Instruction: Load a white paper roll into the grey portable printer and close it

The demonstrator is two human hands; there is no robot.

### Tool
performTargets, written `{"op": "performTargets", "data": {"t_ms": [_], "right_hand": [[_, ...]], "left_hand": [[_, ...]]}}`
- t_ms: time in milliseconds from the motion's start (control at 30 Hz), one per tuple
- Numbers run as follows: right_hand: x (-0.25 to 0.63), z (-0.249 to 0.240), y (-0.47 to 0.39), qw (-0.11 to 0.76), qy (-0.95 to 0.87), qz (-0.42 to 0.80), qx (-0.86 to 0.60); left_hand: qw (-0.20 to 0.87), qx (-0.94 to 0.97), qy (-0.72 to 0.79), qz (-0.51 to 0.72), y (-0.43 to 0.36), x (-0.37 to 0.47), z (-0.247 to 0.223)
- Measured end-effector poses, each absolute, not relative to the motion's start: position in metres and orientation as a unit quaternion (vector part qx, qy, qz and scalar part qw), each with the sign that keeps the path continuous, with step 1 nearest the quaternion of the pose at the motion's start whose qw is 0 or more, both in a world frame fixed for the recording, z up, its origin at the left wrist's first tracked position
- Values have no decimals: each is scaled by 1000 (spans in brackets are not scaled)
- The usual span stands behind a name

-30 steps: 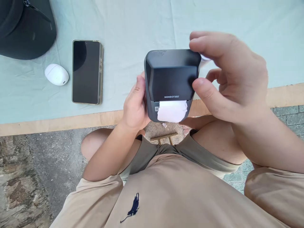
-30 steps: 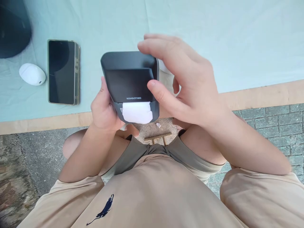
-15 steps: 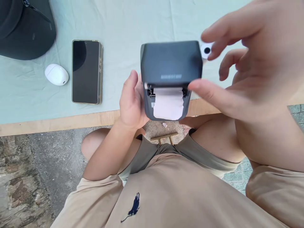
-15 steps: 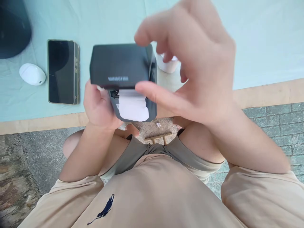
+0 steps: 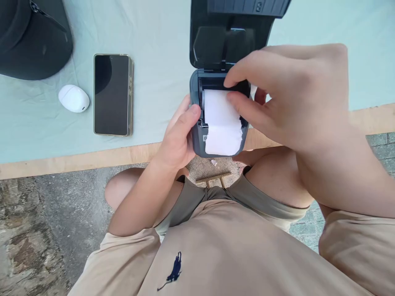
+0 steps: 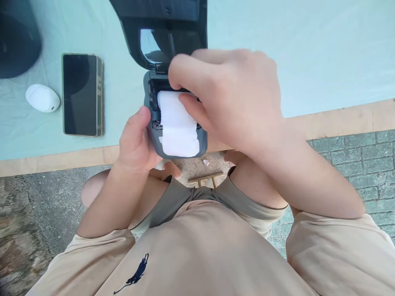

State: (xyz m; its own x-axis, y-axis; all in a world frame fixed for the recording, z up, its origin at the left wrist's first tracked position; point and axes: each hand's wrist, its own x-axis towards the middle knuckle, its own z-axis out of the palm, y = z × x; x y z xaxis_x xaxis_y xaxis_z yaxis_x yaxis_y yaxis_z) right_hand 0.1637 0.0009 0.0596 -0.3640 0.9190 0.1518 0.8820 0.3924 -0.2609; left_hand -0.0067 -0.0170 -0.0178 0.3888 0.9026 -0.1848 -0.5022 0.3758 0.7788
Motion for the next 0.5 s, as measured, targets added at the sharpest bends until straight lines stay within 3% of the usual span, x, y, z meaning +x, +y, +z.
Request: {"op": "performTargets", "data": {"t_ms": [100,200,367,500], "right_hand": [[159,57,4,10,-832,-9,-555],[159,55,6,-3,-852,-37,-523],[166,65,0,71,-873,-6,-483],[191,69,-1,208,-796,270,-501]], "left_hand": [[774,320,291,462,-17,-6,-19],[777,322,296,453,-18,-5,-18],[774,318,291,463,-19,-5,-17],[784,299,294,457,-19,-9,-21]]}}
